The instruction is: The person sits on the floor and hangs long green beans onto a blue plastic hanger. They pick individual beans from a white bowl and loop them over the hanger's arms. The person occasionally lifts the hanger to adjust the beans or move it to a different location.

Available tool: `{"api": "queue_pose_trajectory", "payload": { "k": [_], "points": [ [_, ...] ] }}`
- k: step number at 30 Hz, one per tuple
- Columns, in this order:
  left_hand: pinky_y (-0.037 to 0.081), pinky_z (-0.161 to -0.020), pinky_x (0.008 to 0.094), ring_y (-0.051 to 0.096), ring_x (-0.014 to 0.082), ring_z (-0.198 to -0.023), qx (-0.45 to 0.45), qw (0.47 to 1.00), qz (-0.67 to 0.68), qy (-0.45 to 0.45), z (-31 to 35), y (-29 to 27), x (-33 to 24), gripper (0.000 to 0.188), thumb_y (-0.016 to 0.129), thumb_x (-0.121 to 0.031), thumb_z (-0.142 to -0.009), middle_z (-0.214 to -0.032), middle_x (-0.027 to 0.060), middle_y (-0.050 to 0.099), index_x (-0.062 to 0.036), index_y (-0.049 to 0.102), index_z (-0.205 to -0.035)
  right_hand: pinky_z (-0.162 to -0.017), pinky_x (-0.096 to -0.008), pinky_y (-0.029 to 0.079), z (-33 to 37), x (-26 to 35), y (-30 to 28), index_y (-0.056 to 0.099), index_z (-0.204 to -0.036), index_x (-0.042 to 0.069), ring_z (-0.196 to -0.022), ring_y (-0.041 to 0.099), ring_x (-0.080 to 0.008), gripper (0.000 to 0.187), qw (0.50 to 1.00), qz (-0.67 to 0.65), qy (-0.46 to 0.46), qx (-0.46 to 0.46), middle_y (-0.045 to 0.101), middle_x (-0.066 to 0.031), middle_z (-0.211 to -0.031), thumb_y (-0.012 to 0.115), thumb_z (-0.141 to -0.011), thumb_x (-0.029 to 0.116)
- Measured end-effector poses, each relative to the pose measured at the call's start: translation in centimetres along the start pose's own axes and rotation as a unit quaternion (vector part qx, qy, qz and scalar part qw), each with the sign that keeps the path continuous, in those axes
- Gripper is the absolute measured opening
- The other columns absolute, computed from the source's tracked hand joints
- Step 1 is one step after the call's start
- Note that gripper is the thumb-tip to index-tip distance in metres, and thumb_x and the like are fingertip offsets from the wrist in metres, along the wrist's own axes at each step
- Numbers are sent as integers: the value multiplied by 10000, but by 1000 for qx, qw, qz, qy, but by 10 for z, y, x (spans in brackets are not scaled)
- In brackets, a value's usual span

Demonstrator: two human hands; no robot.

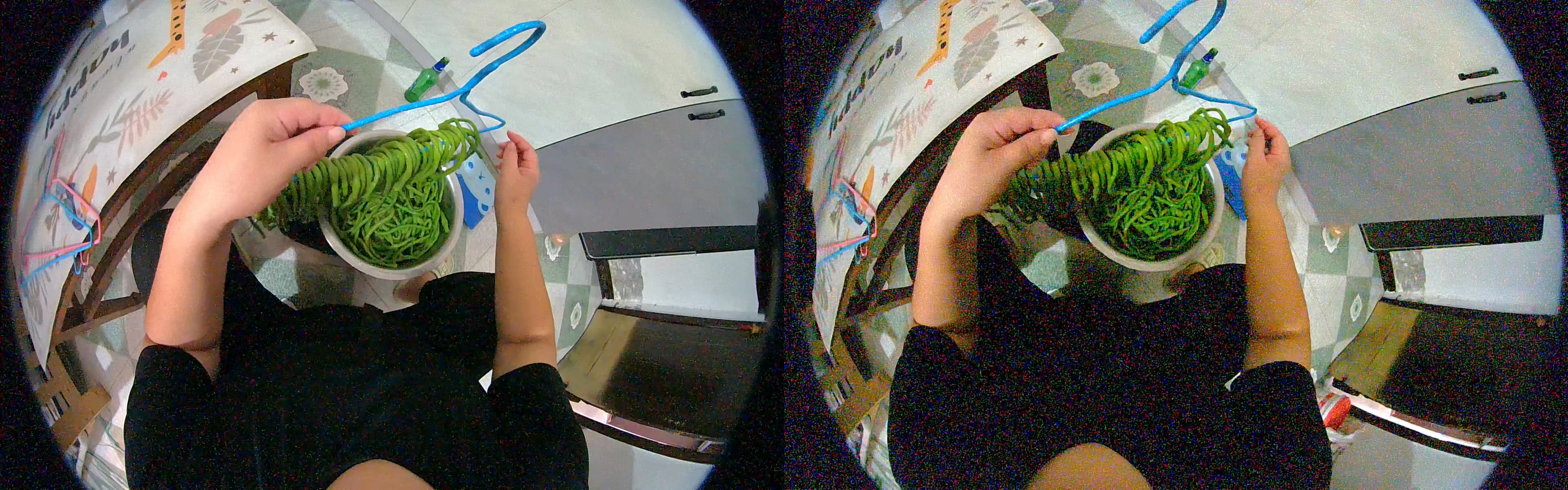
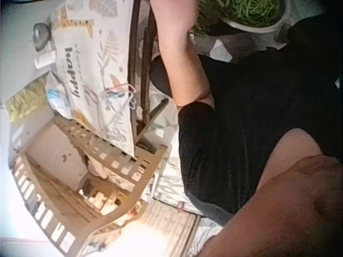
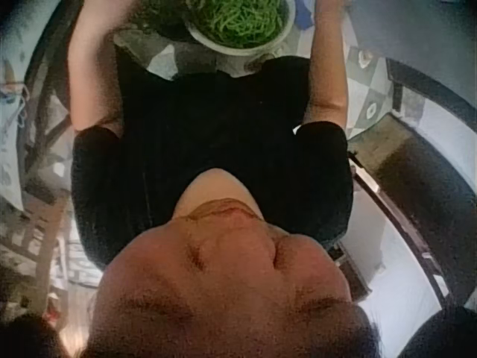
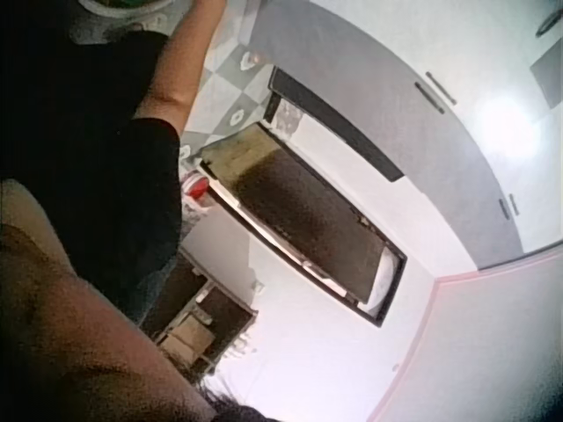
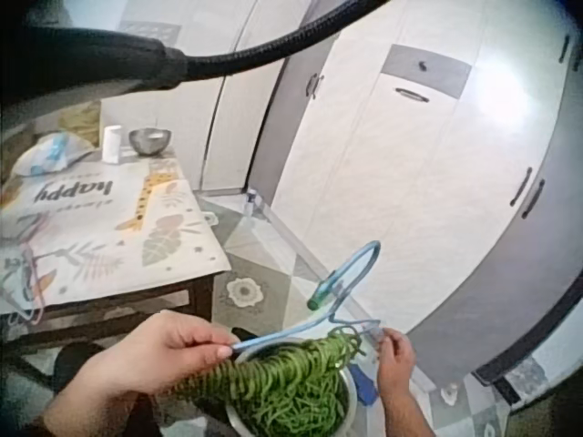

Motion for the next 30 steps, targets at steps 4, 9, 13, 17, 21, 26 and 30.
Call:
{"api": "queue_pose_trajectory", "payload": {
  "k": [4, 9, 13, 17, 21, 26, 30],
  "points": [
    [381, -582, 195, 455, 50, -649, -6, 1000, 1, -4, 0, -2, -2, 176, 557, -125, -824, -725, -40, 514, -3, 611, -938, -660, -258, 451, -2, -35, -3, 627, -898, 10, -713, 562, -128, 229, 990, 112, 58, 67, 623, -66, -807, 567, -810, 213],
    [375, -568, 186, 449, 40, -627, -6, 1000, 13, -22, -1, -2, 0, 174, 558, -123, -824, -696, -50, 508, -5, 604, -944, -573, -223, 413, 5, -16, 14, 631, -871, 30, -666, 521, -90, 279, 981, 75, 98, 150, 591, -19, -741, 616, -771, 290],
    [374, -561, 183, 451, 36, -622, -4, 999, 31, -39, -1, 1, 2, 171, 559, -114, -824, -694, -51, 515, -9, 602, -952, -623, -237, 441, 6, -21, 21, 624, -827, 6, -667, 553, -107, 201, 973, 66, 105, 193, 613, -41, -734, 626, -768, 198],
    [375, -557, 179, 456, 35, -624, -6, 999, 35, -42, -2, 1, 8, 167, 564, -100, -821, -707, -49, 528, -12, 601, -958, -487, -182, 366, -7, 7, 25, 552, -866, 46, -594, 528, -76, 155, 984, -34, 64, 164, 593, -20, -744, 584, -806, 185],
    [378, -558, 178, 459, 37, -621, 2, 999, 41, -30, -2, 5, 1, 162, 570, -95, -817, -706, -48, 534, -14, 604, -953, -504, -197, 390, -31, -21, 15, 564, -866, 46, -623, 527, -82, 172, 989, -5, 92, 111, 597, -27, -747, 599, -794, 198],
    [384, -557, 186, 460, 41, -613, 10, 999, 13, -35, 0, 3, 1, 158, 571, -98, -817, -705, -44, 542, -14, 607, -946, -623, -319, 456, -36, -34, -5, 600, -886, 58, -674, 571, -217, 234, 958, 262, 32, 112, 600, -94, -744, 621, -738, 237],
    [385, -556, 188, 461, 45, -610, -2, 1000, 7, -26, 1, 3, 3, 167, 565, -110, -823, -702, -39, 538, -7, 604, -949, -623, -333, 449, -17, -6, 0, 600, -894, 95, -692, 567, -253, 217, 912, 381, -147, 39, 577, -84, -768, 636, -718, 216]
  ]
}}
Point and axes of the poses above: each hand's wrist, its own z-axis away from the middle knuckle, its own y-axis out of the palm, x = y × z, the point moved 4 cm from there along -z, towards the middle knuckle
